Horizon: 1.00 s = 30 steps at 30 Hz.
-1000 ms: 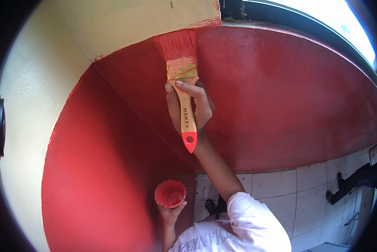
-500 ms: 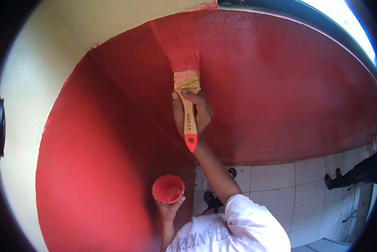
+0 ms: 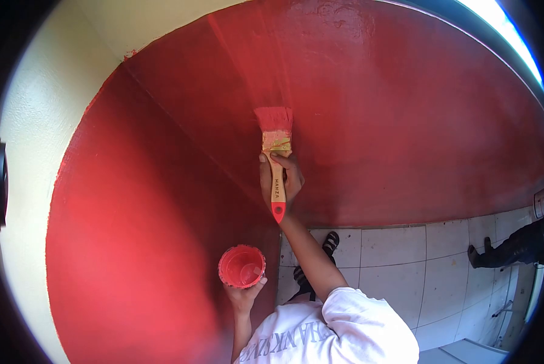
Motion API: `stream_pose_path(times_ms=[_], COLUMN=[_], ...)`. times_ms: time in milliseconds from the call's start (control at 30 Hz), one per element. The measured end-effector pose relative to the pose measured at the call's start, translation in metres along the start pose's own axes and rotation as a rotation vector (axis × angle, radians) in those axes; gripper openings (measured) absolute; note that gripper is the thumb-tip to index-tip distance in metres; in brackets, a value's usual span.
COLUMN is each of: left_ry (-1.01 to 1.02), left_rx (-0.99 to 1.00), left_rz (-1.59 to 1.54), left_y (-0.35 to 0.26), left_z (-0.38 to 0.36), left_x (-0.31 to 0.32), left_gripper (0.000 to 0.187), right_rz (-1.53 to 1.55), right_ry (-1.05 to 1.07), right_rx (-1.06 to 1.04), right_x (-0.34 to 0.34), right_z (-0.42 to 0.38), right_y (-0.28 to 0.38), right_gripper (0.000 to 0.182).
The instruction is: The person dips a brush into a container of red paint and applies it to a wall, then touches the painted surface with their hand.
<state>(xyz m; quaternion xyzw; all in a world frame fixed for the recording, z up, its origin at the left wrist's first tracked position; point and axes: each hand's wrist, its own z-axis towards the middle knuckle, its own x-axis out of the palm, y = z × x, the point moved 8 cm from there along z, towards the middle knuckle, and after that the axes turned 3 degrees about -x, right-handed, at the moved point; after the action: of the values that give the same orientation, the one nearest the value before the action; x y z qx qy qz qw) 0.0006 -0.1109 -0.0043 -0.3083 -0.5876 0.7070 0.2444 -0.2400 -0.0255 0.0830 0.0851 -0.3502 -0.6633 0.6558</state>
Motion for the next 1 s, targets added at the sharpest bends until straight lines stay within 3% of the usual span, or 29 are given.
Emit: stream_pose_path(times_ms=[600,900,1000], left_ry=[-0.014,0.017,0.077], left_rx=[0.039,0.025,-0.013], left_rz=[0.069,0.027,0.035], left_y=[-0.025,-0.003,-0.003], left_z=[0.005,0.007,0.006], left_x=[-0.005,-0.006,-0.004], left_gripper=[0.079,0.077,0.085], right_rz=[-0.037,-0.077,-0.114], right_ry=[0.03,0.024,0.067], right_rx=[0.137,0.229,0.275], right_x=[-0.022,-0.041,-0.048], right_z=[-0.06,-0.093,-0.103], right_y=[-0.045,-0.064,-0.064], right_gripper=[0.02,0.02,0.02])
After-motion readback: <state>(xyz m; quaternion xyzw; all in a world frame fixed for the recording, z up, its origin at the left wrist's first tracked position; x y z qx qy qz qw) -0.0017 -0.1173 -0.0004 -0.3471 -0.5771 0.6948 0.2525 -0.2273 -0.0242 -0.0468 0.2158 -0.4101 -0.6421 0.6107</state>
